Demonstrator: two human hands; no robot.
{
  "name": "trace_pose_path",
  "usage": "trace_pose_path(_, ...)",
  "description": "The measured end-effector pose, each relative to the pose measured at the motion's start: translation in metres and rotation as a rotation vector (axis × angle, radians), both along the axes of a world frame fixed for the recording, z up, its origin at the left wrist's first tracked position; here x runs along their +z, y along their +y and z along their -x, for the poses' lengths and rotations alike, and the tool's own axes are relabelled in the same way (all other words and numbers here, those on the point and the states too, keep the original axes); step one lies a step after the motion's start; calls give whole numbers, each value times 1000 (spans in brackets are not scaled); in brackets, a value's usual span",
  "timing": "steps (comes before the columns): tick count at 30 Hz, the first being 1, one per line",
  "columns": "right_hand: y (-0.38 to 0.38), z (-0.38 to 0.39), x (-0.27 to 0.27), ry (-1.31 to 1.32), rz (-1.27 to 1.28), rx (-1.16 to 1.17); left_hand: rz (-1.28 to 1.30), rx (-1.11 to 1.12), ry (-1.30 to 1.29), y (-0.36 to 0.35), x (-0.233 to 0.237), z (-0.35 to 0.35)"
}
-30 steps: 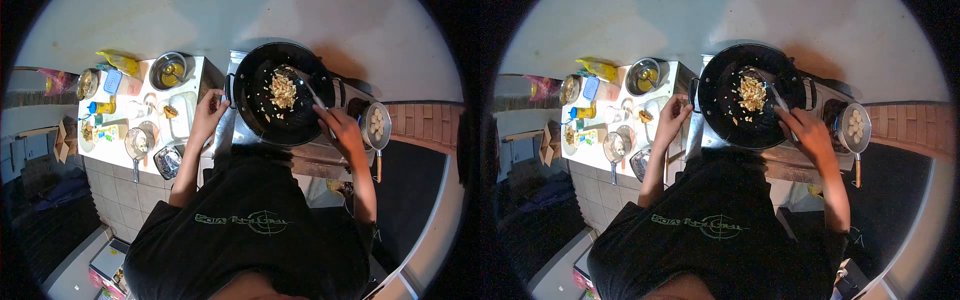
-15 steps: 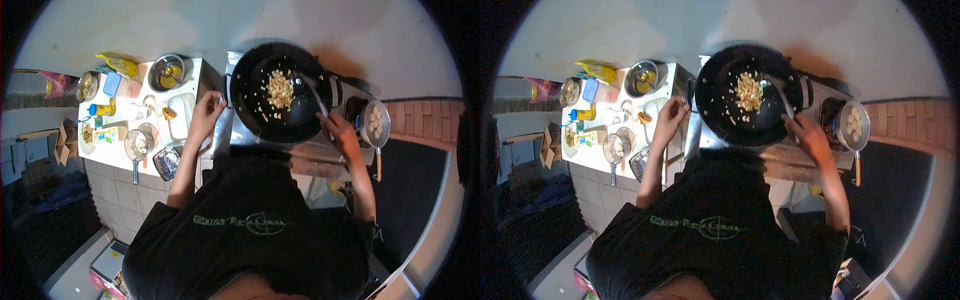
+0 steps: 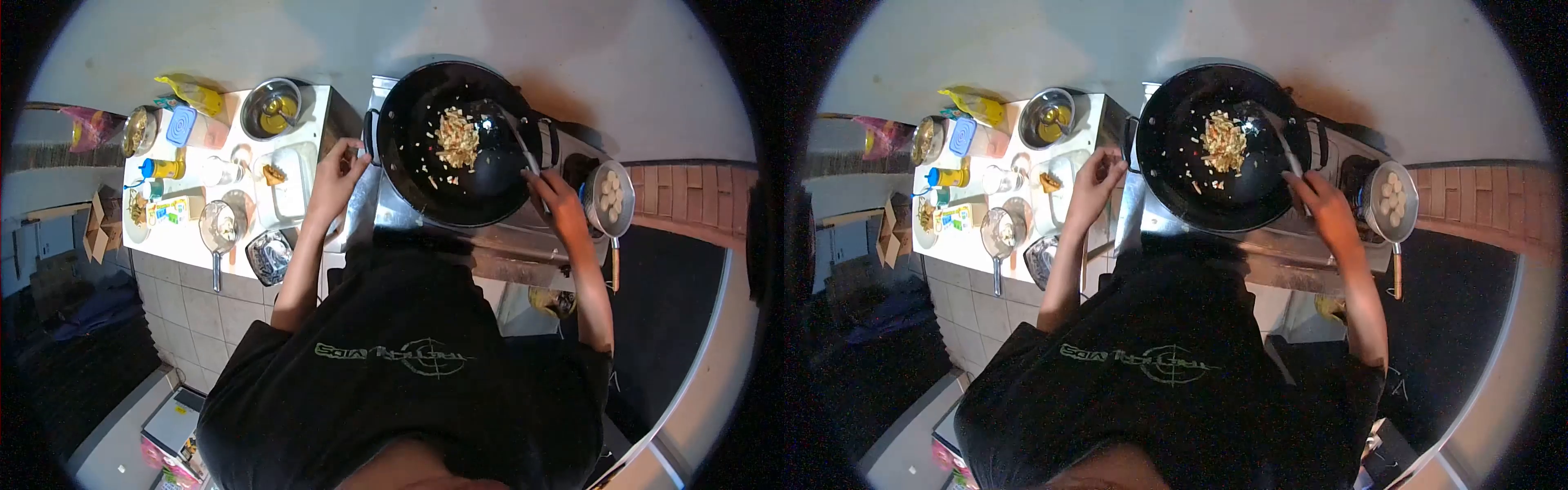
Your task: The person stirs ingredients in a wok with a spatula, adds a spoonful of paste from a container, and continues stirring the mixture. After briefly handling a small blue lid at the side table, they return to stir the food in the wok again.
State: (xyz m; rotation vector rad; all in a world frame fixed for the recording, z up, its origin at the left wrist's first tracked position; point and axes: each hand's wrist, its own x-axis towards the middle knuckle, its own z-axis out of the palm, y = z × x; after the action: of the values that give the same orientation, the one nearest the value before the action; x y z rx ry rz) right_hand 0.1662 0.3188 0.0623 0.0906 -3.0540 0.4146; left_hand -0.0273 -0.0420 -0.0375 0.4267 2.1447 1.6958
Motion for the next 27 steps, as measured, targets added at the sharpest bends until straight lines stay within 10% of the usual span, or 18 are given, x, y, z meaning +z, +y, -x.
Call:
trace_pose_path(16, -11, 98, 63, 22, 175, -167, 36, -1, 85, 7, 18, 7)
trace_pose_path(18, -7, 109, 51, 4, 198, 196, 58, -1, 68, 7, 18, 7)
trace_pose_path(27, -1, 142, 60, 52, 242, 201, 111, -17, 10, 7, 22, 5)
